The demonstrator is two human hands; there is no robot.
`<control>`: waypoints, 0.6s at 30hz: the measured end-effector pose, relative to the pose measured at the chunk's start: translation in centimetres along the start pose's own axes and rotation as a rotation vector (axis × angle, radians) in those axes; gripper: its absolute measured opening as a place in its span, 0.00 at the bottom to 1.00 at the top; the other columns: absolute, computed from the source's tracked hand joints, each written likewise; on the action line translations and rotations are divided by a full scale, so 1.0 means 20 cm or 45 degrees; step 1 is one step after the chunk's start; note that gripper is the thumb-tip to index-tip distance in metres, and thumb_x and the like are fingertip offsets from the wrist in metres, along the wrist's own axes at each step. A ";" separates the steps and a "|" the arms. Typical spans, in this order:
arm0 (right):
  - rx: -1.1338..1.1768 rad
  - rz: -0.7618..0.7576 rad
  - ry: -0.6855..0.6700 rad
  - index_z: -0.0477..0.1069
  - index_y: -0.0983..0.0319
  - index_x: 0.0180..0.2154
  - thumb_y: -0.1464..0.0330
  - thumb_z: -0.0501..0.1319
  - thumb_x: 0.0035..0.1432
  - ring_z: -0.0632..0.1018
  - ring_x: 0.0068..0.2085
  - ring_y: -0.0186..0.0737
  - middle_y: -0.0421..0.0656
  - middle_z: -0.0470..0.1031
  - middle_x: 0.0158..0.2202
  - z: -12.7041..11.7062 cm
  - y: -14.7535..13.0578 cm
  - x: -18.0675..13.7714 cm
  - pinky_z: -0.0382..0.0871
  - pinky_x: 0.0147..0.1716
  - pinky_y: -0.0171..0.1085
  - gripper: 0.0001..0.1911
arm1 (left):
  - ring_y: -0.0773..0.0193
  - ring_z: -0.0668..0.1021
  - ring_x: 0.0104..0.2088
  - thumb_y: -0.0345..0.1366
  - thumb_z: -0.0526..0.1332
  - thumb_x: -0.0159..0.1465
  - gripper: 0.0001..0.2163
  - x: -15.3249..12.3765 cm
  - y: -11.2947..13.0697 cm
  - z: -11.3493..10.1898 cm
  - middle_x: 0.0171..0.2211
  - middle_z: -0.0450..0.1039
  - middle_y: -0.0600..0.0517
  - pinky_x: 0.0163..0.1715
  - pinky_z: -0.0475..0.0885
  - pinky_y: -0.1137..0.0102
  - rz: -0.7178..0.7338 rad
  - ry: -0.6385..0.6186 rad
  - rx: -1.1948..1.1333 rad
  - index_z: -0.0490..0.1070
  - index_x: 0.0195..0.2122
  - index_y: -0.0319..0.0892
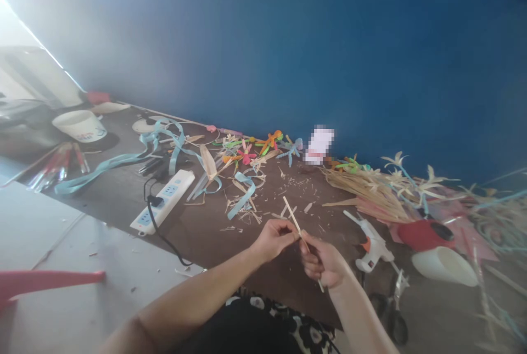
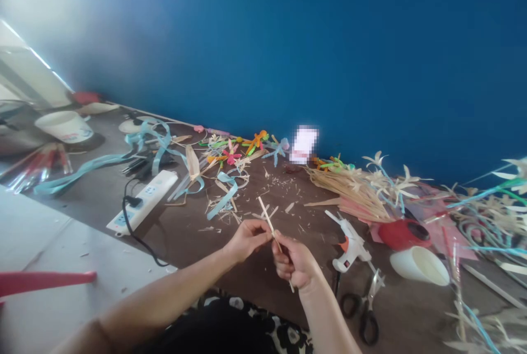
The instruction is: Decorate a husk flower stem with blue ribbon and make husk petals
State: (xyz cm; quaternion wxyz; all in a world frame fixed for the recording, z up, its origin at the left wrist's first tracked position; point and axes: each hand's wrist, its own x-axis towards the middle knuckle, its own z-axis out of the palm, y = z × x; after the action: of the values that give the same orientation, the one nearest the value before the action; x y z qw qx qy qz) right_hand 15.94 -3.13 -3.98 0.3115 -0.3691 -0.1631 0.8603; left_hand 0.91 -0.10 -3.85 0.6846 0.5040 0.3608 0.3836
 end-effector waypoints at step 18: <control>0.002 -0.552 0.339 0.59 0.61 0.19 0.56 0.54 0.51 0.44 0.11 0.23 0.29 0.46 0.11 -0.08 -0.19 -0.17 0.39 0.09 0.26 0.17 | 0.74 0.65 0.14 0.41 0.62 0.49 0.11 -0.01 0.01 -0.06 0.15 0.63 0.56 0.14 0.62 0.76 -0.071 0.119 -0.116 0.67 0.22 0.36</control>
State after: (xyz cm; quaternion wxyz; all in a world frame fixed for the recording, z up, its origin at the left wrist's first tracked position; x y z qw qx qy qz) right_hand 20.46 -2.35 -1.28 0.5078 -0.4353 -0.1953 0.7174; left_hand -0.29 0.22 -3.99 0.6998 0.4436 0.3884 0.4034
